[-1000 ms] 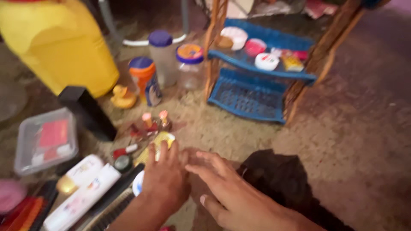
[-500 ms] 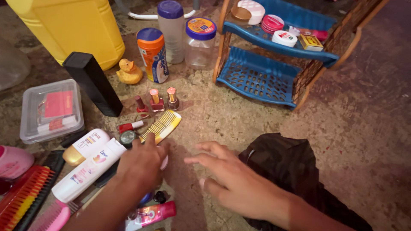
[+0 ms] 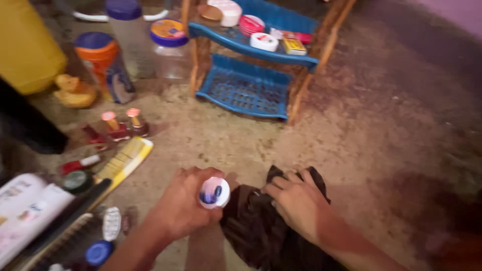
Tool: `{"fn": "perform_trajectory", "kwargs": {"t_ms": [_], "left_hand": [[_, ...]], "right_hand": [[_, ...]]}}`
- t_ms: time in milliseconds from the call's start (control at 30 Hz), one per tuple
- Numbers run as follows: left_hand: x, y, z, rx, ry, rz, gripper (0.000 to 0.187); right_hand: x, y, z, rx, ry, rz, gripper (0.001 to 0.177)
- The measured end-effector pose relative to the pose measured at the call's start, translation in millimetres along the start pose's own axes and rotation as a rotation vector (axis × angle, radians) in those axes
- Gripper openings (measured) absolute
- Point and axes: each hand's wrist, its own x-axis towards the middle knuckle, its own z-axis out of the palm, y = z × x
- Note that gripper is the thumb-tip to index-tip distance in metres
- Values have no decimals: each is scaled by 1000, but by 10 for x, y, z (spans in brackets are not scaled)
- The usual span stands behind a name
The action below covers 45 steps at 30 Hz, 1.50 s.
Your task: The person sits on the floor and wipes various small personal care items, including tubes, jars, and a matchbox, using a dark cloth. After wiping each item, the person places it onto a blue plastic three-tiered rack.
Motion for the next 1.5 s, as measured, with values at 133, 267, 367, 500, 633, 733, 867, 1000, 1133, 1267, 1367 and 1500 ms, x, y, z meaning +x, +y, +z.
{"fn": "perform_trajectory", "kwargs": {"t_ms": [133, 267, 367, 500, 633, 733, 867, 1000, 1133, 1267, 1367, 1500], "left_hand": [[118, 327, 655, -172, -32, 162, 52], [93, 525, 1078, -275, 130, 353, 56], [61, 570, 1184, -320, 177, 283, 59], [102, 564, 1225, -384, 197, 137, 75], [185, 477, 1134, -675, 148, -19, 87], [182, 446, 1122, -755, 87, -36, 87], [185, 502, 1102, -594, 100, -43, 75], [218, 564, 1089, -669, 82, -86, 82], [189, 590, 1133, -628, 101, -86, 78], [200, 660, 1122, -604, 93, -152, 79], [216, 626, 1105, -645, 89, -90, 75], [171, 641, 1213, -561, 131, -71, 69]], "right_hand": [[-528, 455, -182, 210, 197, 23, 21], [-839, 648, -339, 380, 320, 37, 18], [-745, 494, -228, 476, 431, 32, 17], [-467, 80, 74, 567, 415, 97, 15], [-371, -116, 189, 562, 553, 20, 11], [-334, -23, 225, 481, 541, -43, 9], [-254, 12, 268, 553, 580, 50, 8], [-339, -1, 260, 573, 484, -91, 15], [-262, 127, 256, 512, 499, -38, 12], [-286, 120, 210, 491, 440, -44, 14], [-344, 47, 207, 475, 472, -188, 21], [-343, 136, 256, 380, 537, -130, 26]]}}
